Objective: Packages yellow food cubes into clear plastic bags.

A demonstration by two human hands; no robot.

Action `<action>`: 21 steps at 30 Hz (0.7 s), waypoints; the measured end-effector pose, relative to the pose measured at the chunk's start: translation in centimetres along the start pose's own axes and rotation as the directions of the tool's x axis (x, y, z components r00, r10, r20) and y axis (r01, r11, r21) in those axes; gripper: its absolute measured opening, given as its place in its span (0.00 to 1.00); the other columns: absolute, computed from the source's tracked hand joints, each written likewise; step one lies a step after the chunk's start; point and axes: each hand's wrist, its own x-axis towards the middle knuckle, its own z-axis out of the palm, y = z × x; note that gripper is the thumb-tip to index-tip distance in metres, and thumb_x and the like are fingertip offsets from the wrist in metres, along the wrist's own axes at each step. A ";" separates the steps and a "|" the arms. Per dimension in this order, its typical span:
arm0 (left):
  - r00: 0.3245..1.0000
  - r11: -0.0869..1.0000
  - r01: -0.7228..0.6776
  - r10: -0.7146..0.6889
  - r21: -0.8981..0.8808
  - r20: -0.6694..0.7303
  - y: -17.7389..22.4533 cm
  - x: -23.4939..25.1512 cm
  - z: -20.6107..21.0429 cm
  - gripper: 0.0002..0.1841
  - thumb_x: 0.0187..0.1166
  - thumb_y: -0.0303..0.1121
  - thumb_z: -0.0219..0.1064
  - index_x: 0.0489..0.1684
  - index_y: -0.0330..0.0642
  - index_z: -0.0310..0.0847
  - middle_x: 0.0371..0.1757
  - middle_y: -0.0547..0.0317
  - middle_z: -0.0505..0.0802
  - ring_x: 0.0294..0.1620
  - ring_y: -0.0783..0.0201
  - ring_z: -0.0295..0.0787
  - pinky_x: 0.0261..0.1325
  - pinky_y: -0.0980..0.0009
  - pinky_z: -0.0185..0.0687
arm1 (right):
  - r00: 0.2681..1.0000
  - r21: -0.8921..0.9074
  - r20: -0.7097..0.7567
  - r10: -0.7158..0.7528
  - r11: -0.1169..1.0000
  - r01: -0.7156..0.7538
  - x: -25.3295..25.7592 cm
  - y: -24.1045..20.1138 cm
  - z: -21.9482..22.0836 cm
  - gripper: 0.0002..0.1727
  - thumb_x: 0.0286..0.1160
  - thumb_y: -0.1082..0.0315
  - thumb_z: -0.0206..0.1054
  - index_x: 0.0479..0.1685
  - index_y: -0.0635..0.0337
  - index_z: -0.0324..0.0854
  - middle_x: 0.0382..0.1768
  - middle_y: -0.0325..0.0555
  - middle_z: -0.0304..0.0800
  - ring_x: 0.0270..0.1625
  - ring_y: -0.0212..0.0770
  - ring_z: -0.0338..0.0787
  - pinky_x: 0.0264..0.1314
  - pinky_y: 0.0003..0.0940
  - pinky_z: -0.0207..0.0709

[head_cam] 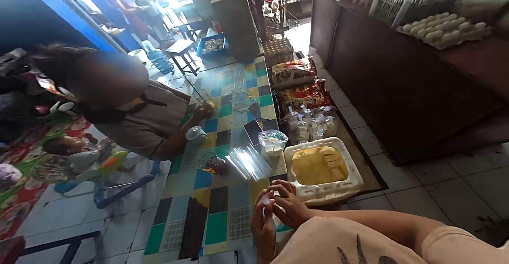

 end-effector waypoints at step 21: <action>0.824 0.976 -0.218 0.168 0.029 0.542 7.8 12.4 16.5 0.24 0.85 0.55 0.61 0.80 0.69 0.73 0.84 0.72 0.74 0.81 0.68 0.74 0.79 0.64 0.76 | 0.999 -0.432 -0.003 0.035 0.901 -0.032 12.1 12.2 -31.3 0.14 0.78 0.74 0.57 0.50 0.71 0.88 0.53 0.58 0.95 0.58 0.50 0.94 0.65 0.44 0.86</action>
